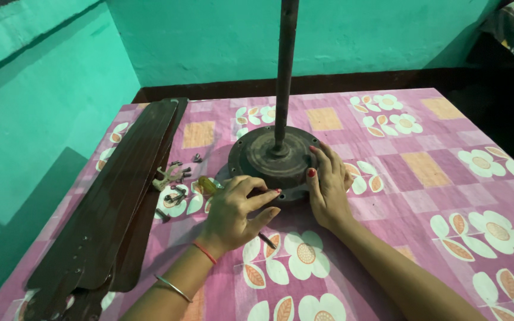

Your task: The person disassembles a ceiling fan motor housing using a screwdriver, then reassembles it by aligning the halves and tightening the screws. The fan blades and mounting hardware remain on the table throughout.

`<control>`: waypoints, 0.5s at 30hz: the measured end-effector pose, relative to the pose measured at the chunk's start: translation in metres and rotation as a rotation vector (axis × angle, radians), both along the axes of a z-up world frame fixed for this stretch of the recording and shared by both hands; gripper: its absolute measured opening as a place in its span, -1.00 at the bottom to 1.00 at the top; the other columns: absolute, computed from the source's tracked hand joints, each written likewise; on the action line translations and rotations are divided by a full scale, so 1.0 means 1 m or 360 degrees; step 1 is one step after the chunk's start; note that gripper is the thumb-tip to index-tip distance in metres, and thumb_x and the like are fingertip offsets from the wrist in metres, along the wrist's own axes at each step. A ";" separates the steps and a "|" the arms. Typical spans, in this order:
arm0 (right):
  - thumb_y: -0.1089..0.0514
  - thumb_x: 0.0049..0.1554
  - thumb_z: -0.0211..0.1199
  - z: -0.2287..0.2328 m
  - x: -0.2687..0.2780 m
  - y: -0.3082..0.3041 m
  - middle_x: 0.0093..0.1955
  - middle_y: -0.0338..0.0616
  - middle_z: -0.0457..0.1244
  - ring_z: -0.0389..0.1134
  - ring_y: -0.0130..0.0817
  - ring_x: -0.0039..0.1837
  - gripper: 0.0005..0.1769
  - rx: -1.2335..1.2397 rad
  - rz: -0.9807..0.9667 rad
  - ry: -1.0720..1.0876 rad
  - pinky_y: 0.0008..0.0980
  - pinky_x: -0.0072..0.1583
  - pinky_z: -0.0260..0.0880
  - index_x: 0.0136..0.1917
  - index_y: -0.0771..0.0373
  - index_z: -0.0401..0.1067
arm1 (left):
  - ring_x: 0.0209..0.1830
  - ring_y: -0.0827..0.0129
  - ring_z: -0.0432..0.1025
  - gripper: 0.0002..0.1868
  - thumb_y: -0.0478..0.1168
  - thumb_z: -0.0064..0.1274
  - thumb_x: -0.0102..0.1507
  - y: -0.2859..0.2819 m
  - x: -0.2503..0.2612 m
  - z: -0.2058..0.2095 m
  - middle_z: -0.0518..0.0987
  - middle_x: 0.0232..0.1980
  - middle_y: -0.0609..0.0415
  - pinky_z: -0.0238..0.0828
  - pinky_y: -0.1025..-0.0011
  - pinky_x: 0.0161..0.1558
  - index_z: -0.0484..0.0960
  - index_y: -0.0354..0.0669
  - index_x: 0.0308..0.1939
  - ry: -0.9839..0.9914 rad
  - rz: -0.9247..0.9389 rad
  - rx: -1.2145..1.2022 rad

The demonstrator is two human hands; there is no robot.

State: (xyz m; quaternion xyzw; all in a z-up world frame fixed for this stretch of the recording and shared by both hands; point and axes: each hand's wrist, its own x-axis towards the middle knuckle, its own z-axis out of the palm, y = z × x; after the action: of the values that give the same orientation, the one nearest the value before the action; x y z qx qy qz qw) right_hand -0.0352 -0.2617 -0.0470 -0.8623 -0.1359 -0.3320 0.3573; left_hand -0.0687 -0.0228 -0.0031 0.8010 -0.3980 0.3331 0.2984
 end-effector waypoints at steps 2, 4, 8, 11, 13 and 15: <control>-0.15 0.36 -0.18 -0.001 -0.001 0.001 0.63 0.10 -0.01 -0.04 0.03 0.62 -0.38 -0.0012 0.0009 0.0017 0.03 0.51 -0.25 0.53 0.21 0.19 | 0.00 0.23 0.49 -0.63 0.11 0.09 0.33 0.000 0.001 -0.001 0.60 -0.08 0.10 0.41 0.28 0.04 0.80 -0.02 -0.04 0.0052 -0.0011 0.0002; -0.13 0.36 -0.17 -0.001 -0.001 0.001 0.63 0.11 -0.01 -0.05 0.03 0.63 -0.39 -0.0029 0.0030 0.0014 0.03 0.50 -0.26 0.54 0.21 0.19 | 0.01 0.23 0.48 -0.63 0.11 0.08 0.33 0.000 0.001 -0.002 0.59 -0.07 0.09 0.40 0.28 0.05 0.80 -0.01 -0.03 0.0043 -0.0019 -0.0005; -0.12 0.36 -0.15 0.000 -0.002 0.001 0.63 0.09 0.00 -0.03 0.00 0.63 -0.41 -0.0032 0.0058 0.0008 0.02 0.52 -0.25 0.53 0.21 0.19 | 0.01 0.24 0.48 -0.62 0.12 0.06 0.35 0.000 0.002 -0.004 0.60 -0.07 0.10 0.40 0.29 0.05 0.80 0.00 -0.04 0.0047 -0.0033 -0.0030; -0.11 0.37 -0.15 0.000 -0.002 0.001 0.63 0.10 0.00 -0.04 0.01 0.64 -0.41 -0.0043 0.0066 0.0001 0.02 0.52 -0.25 0.53 0.22 0.19 | 0.01 0.26 0.48 -0.61 0.12 0.02 0.37 -0.002 0.003 -0.005 0.59 -0.07 0.10 0.39 0.28 0.08 0.80 0.00 -0.02 0.0083 -0.0041 -0.0050; -0.11 0.37 -0.14 0.001 -0.002 0.000 0.63 0.11 -0.01 -0.04 0.02 0.64 -0.41 -0.0069 0.0047 -0.0010 0.03 0.51 -0.26 0.53 0.23 0.19 | 0.02 0.26 0.48 -0.60 0.12 0.01 0.38 -0.003 0.003 -0.005 0.59 -0.07 0.11 0.37 0.27 0.09 0.79 -0.03 -0.01 0.0091 -0.0031 -0.0050; -0.11 0.36 -0.14 0.001 -0.002 0.000 0.63 0.11 -0.01 -0.04 0.02 0.63 -0.41 -0.0060 0.0047 -0.0005 0.02 0.51 -0.26 0.53 0.23 0.19 | 0.02 0.25 0.47 -0.59 0.12 0.01 0.38 -0.004 0.002 -0.005 0.59 -0.08 0.11 0.36 0.26 0.10 0.79 -0.04 -0.01 0.0092 -0.0018 -0.0054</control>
State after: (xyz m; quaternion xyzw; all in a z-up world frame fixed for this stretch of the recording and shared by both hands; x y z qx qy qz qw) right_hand -0.0371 -0.2613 -0.0463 -0.8663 -0.1554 -0.3254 0.3457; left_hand -0.0668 -0.0264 -0.0084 0.8029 -0.3879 0.3148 0.3253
